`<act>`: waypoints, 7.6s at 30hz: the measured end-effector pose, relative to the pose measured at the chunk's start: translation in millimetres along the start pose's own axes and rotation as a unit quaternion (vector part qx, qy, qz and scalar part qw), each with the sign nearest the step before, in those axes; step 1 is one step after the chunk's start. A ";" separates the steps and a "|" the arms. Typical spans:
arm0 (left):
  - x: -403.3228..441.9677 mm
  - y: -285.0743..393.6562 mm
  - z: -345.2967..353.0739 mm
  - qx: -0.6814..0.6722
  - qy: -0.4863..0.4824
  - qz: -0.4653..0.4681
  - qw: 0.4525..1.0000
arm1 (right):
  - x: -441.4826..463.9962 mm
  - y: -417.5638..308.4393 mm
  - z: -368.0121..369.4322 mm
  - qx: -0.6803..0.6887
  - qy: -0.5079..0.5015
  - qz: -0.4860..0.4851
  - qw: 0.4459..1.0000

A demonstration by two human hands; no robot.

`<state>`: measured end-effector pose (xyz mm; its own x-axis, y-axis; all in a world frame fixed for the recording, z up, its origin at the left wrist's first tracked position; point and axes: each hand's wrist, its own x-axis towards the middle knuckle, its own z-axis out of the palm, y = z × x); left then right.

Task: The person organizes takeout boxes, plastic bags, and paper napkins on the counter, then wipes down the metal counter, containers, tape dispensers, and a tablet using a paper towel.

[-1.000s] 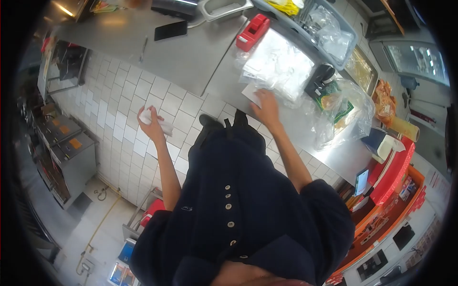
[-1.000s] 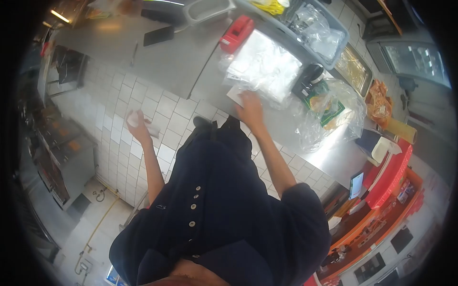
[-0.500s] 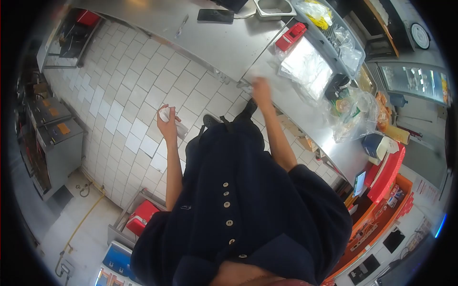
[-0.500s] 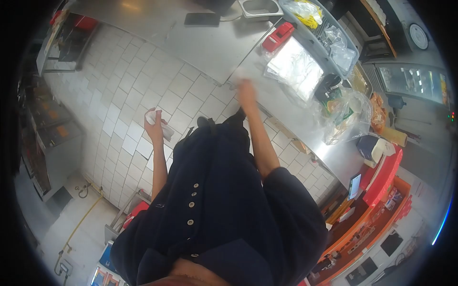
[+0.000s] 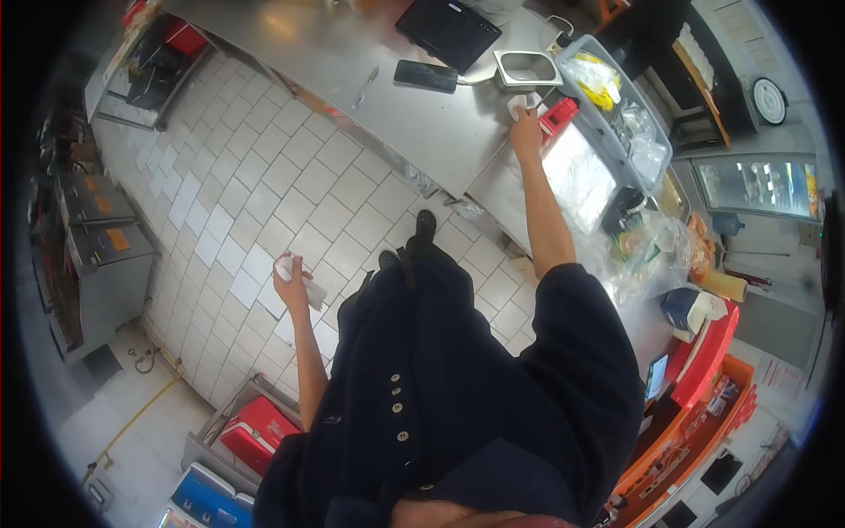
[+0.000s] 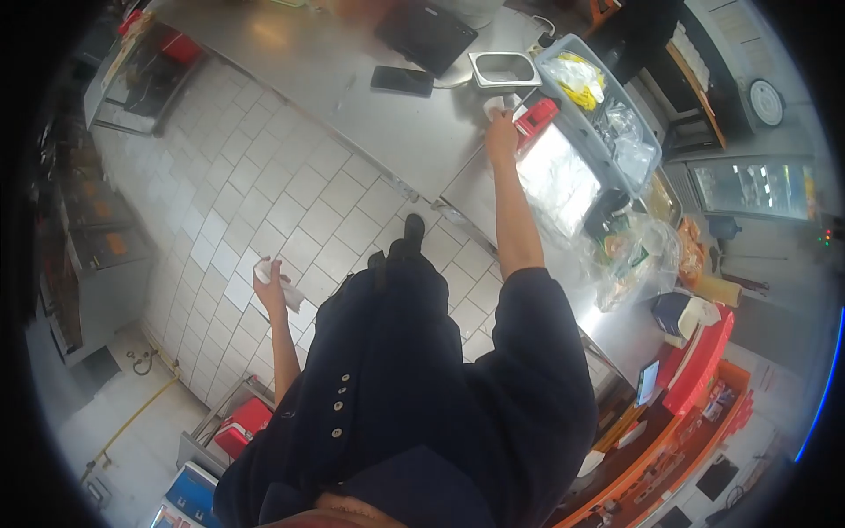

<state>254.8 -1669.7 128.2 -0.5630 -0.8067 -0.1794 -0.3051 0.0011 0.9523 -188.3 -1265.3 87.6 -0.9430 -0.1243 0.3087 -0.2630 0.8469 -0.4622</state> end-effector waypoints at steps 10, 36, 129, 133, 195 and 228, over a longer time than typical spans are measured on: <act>-25.3 -20.7 11.1 0.006 0.052 -0.070 0.996 | -128.4 -270.8 0.8 0.314 -0.636 0.017 0.705; -8.2 92.7 95.9 0.075 0.096 -0.047 0.991 | -99.1 -207.2 62.5 0.439 -0.418 -0.224 0.763; 94.5 181.5 564.2 -0.027 -0.409 -0.098 0.907 | -63.7 16.0 -129.6 0.297 0.070 0.217 0.927; 101.7 186.8 544.4 0.029 -0.472 -0.062 0.879 | 37.5 58.4 -132.4 0.228 0.081 0.155 0.958; 123.7 88.8 -35.5 -0.208 0.141 -0.199 0.947 | -33.6 -206.3 132.3 0.129 -0.295 0.000 0.947; 118.0 96.4 -61.9 -0.163 0.148 -0.183 0.958 | 179.7 49.6 62.0 -0.061 -0.114 -0.098 0.987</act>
<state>206.5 -1801.3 214.2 -0.2078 -0.8501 -0.4839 -0.1562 -0.4595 0.8743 -383.5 -1277.7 68.7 -0.9010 -0.3937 0.1819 -0.4324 0.8486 -0.3048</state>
